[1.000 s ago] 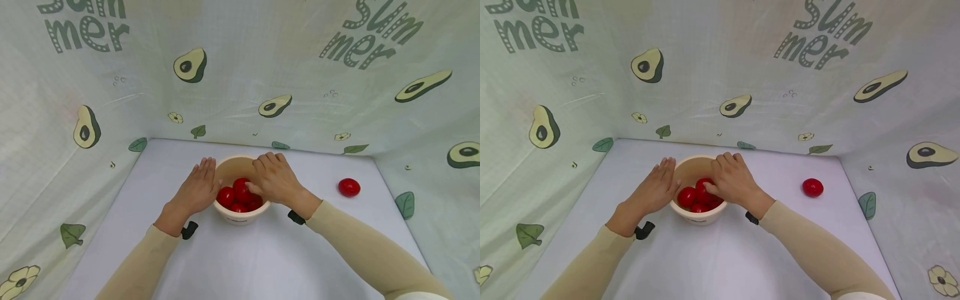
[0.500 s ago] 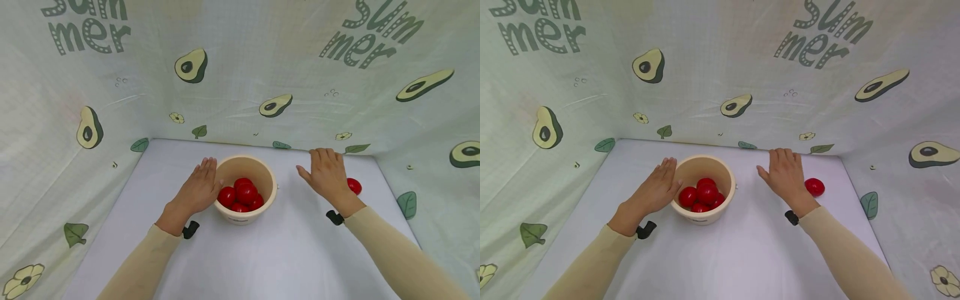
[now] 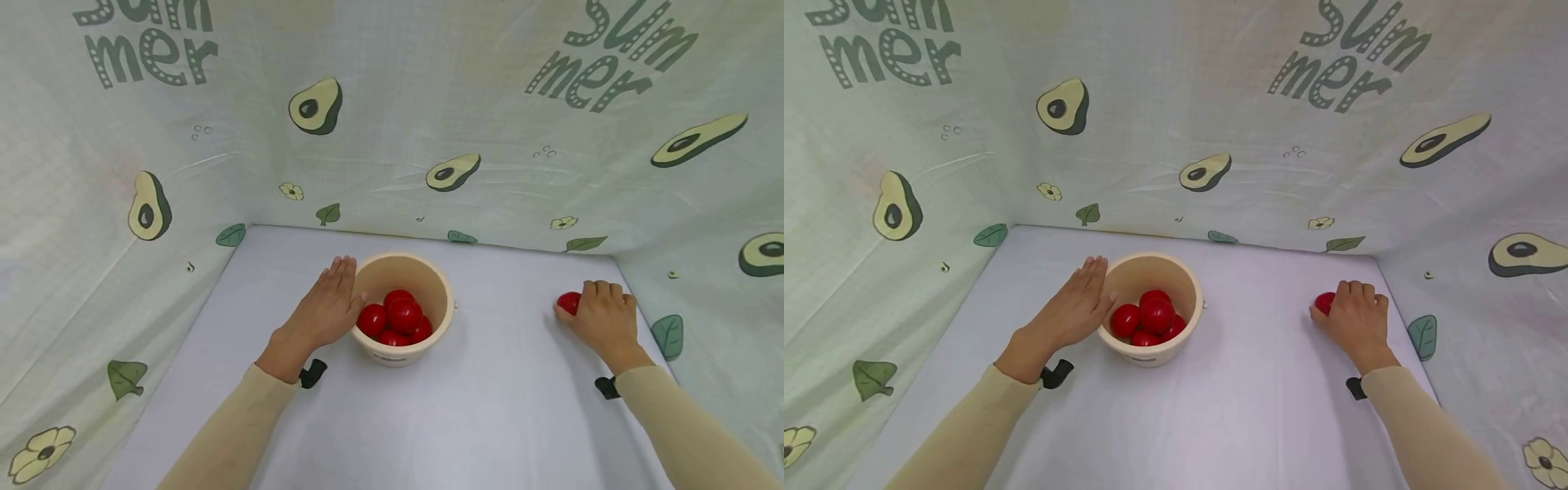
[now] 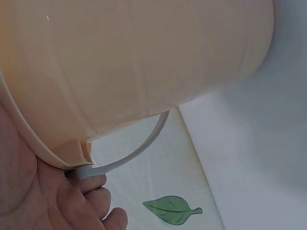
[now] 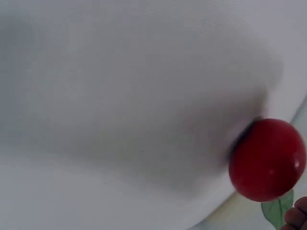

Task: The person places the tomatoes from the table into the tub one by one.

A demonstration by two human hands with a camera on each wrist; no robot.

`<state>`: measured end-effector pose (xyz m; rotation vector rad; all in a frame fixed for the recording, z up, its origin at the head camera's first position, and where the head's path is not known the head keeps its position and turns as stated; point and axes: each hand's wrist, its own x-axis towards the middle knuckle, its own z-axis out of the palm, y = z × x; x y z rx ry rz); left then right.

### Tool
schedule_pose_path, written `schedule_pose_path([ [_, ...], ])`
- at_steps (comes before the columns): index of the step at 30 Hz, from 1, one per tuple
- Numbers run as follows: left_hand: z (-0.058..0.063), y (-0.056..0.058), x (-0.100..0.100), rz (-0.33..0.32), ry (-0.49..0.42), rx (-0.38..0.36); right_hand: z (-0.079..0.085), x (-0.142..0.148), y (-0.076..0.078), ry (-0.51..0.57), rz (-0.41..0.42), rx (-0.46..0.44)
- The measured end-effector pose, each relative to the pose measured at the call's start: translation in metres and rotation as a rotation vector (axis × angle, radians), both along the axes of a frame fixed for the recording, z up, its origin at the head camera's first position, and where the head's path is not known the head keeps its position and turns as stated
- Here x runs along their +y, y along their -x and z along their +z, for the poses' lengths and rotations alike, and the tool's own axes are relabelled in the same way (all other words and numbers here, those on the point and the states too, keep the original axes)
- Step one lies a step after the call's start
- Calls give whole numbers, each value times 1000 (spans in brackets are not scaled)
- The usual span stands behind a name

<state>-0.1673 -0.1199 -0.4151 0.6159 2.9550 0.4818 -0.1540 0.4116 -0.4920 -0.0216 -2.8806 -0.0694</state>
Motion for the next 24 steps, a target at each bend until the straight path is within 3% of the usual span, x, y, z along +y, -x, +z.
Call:
schedule_pose_path([
  [9, -3, -4, -1, -4, -21, -13, -17, 13, -10, -16, -54, -96],
  [16, 0, -3, -1, -11, 0, 3, -19, 14, -7, 12, -98, -127],
  [21, 3, -4, -3, -6, 13, 0, -15, 5, -2, 24, -82, -109],
  [24, 6, -2, 1, -13, 12, 4, -7, 0, 1, 6, -47, -44],
])
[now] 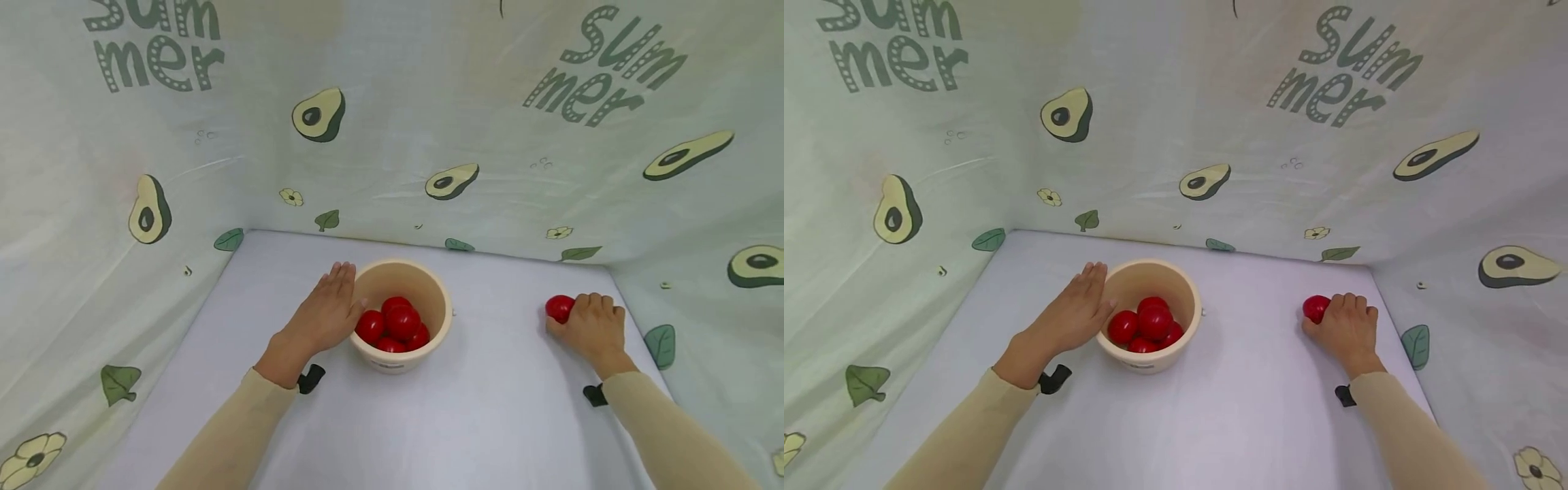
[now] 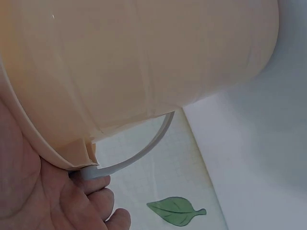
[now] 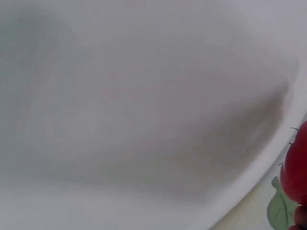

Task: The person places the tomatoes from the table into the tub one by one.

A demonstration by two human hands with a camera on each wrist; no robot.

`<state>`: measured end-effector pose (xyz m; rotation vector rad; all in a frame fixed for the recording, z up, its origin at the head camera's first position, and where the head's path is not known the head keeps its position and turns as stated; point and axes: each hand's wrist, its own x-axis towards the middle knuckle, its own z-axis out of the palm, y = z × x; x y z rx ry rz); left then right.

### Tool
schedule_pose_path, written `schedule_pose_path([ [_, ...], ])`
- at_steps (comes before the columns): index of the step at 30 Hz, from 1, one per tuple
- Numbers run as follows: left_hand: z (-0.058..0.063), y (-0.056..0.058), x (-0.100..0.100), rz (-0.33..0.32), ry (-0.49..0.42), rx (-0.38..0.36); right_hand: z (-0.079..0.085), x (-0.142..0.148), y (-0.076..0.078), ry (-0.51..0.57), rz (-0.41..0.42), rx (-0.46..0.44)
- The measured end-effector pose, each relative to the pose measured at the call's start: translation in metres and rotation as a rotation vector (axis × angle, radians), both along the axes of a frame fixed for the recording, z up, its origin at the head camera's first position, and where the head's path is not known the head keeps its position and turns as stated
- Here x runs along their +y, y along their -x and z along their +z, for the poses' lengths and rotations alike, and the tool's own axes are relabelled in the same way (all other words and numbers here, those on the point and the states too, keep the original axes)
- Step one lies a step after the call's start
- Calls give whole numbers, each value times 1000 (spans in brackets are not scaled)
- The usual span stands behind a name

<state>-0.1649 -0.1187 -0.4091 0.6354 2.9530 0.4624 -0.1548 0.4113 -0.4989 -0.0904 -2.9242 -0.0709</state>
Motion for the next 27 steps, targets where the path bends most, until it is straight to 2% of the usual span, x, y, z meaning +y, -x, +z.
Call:
schedule_pose_path([
  [10, -3, 1, -2, -1, 12, 9, 30, -51, 15, -46, 214, 262],
  [17, -3, 0, -3, -3, 29, 16, 67, -110, 32, -7, 371, 414],
  [23, -2, 0, -4, 2, 35, 7, 103, -182, 36, 98, 524, 434],
  [27, -2, 0, -3, 5, 47, 11, 112, -225, 37, 122, 645, 425],
])
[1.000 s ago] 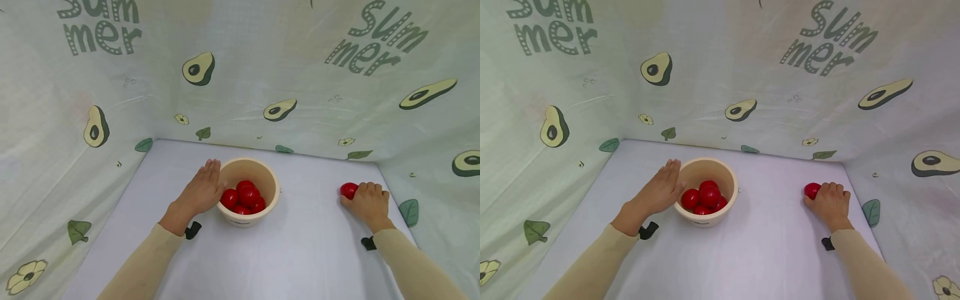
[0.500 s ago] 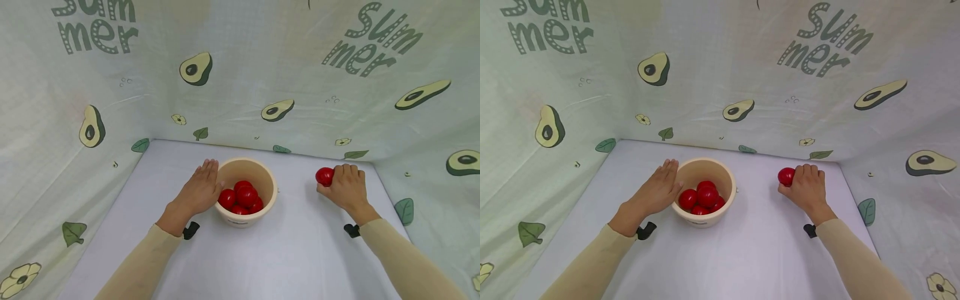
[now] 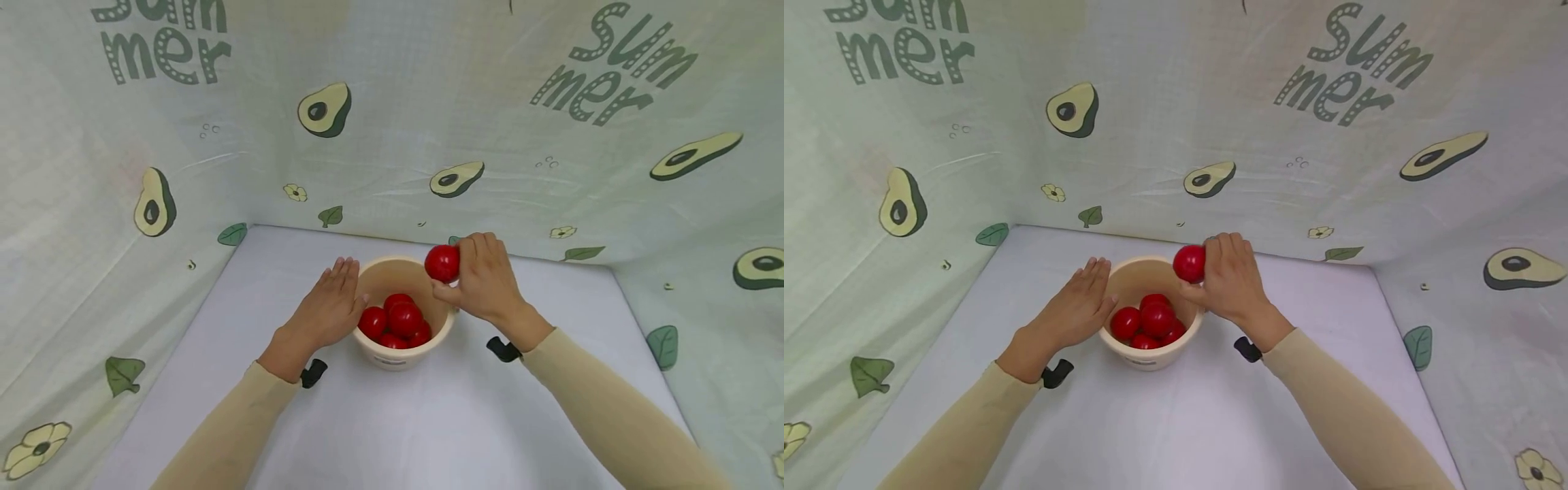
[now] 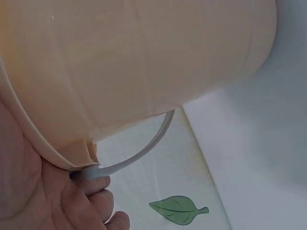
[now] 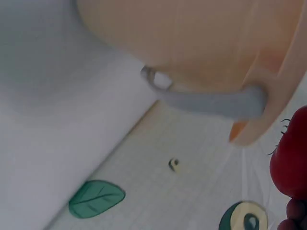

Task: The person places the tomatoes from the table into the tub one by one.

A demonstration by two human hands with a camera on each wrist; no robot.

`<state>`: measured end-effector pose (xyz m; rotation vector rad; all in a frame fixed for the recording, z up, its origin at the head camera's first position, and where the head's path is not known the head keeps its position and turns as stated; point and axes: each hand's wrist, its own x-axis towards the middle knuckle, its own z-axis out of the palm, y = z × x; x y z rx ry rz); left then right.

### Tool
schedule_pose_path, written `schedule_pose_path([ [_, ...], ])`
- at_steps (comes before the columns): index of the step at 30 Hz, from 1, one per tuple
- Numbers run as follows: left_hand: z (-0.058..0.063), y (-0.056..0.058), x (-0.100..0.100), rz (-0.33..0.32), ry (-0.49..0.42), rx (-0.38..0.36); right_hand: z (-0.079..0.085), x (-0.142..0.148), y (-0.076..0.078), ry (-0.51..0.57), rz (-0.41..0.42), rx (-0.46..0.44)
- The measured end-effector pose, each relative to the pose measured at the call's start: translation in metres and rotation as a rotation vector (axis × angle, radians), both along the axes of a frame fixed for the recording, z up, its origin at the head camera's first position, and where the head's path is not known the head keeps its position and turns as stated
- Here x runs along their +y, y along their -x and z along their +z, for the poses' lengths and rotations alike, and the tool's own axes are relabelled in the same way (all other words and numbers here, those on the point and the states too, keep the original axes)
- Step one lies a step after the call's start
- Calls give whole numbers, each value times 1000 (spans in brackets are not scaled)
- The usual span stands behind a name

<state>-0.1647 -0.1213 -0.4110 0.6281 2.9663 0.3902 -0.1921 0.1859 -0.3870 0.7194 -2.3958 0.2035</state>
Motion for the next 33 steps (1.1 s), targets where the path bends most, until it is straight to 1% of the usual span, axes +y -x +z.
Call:
schedule_pose_path([
  [4, 1, 0, 1, 1, 23, 8, -4, -30, 1, -54, 70, -25],
  [8, 2, -1, 2, 3, 43, 9, -12, -46, 1, -115, 77, -99],
  [11, 3, -1, 2, 0, 55, 6, -18, -51, 0, -131, 63, -175],
  [14, 3, 0, 2, -6, 59, 6, -22, -53, -1, -133, 49, -230],
  [19, 2, 1, 1, -10, 60, 4, -24, -54, -1, -132, 59, -257],
  [22, 4, 0, 0, -8, 52, 3, -24, -54, 0, -134, 75, -250],
  [24, 4, 0, 0, -4, 45, 1, -25, -53, -1, -114, 73, -241],
  [27, 4, 1, 0, 4, 34, -2, -26, -49, -4, -44, 45, -215],
  [30, 3, 0, 0, 10, 23, -6, -27, -41, -10, 44, 0, -202],
  [33, 2, -1, 1, 12, 23, -9, -29, -29, -19, 97, -51, -197],
])
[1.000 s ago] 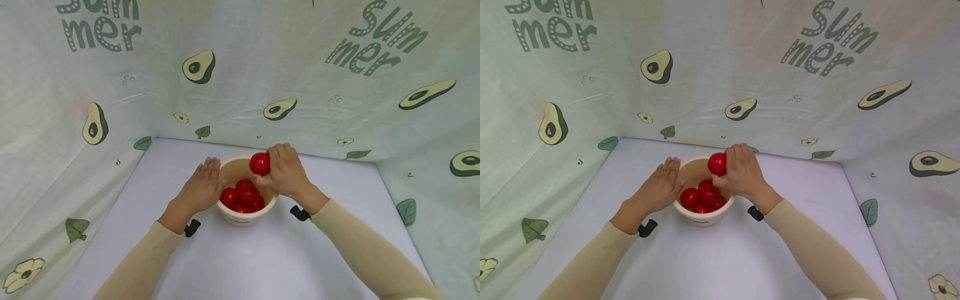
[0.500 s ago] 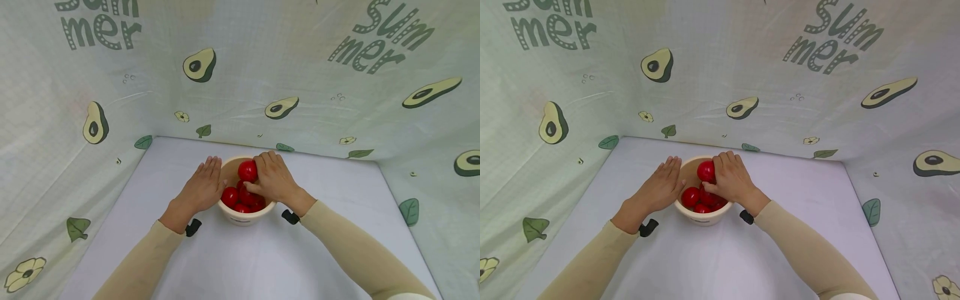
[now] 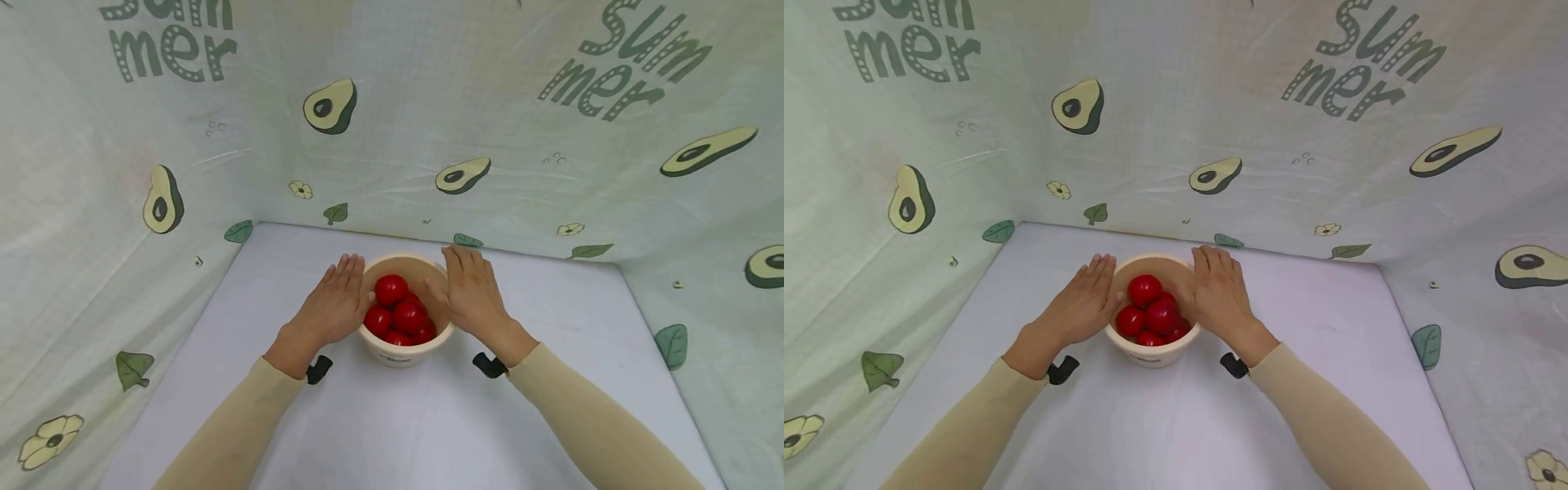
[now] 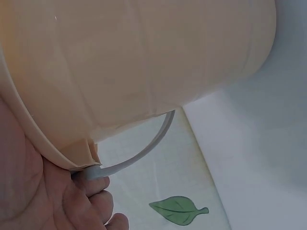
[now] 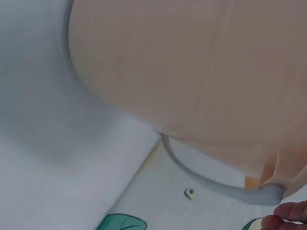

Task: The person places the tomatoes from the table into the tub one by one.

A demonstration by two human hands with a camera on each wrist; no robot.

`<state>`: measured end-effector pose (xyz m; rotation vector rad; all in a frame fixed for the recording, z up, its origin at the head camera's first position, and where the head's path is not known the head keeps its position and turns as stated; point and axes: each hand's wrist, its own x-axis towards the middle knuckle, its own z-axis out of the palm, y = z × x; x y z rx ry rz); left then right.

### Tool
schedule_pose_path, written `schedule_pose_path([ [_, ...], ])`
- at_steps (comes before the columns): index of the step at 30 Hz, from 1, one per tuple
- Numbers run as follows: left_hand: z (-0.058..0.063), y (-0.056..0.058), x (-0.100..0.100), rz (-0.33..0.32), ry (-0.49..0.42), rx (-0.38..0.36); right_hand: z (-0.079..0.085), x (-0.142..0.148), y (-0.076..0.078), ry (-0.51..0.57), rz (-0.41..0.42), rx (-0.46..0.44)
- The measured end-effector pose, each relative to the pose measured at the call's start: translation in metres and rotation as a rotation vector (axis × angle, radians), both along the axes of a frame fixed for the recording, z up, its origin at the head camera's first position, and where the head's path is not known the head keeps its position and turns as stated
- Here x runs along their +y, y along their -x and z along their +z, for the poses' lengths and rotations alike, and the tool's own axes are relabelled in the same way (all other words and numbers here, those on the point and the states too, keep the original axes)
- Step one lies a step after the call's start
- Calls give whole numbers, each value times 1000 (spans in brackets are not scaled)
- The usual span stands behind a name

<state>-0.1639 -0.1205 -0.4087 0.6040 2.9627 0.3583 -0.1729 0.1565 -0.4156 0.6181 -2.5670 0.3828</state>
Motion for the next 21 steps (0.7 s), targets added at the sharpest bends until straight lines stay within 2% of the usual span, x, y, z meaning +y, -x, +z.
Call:
schedule_pose_path([
  [8, -2, 0, -4, 7, 9, 5, -11, 17, -11, 12, -87, -89],
  [16, -9, 2, -9, 41, -60, 49, -15, 14, -8, 52, -112, -167],
  [21, -11, 5, -13, 41, -57, 57, -17, 11, -5, 64, -119, -173],
])
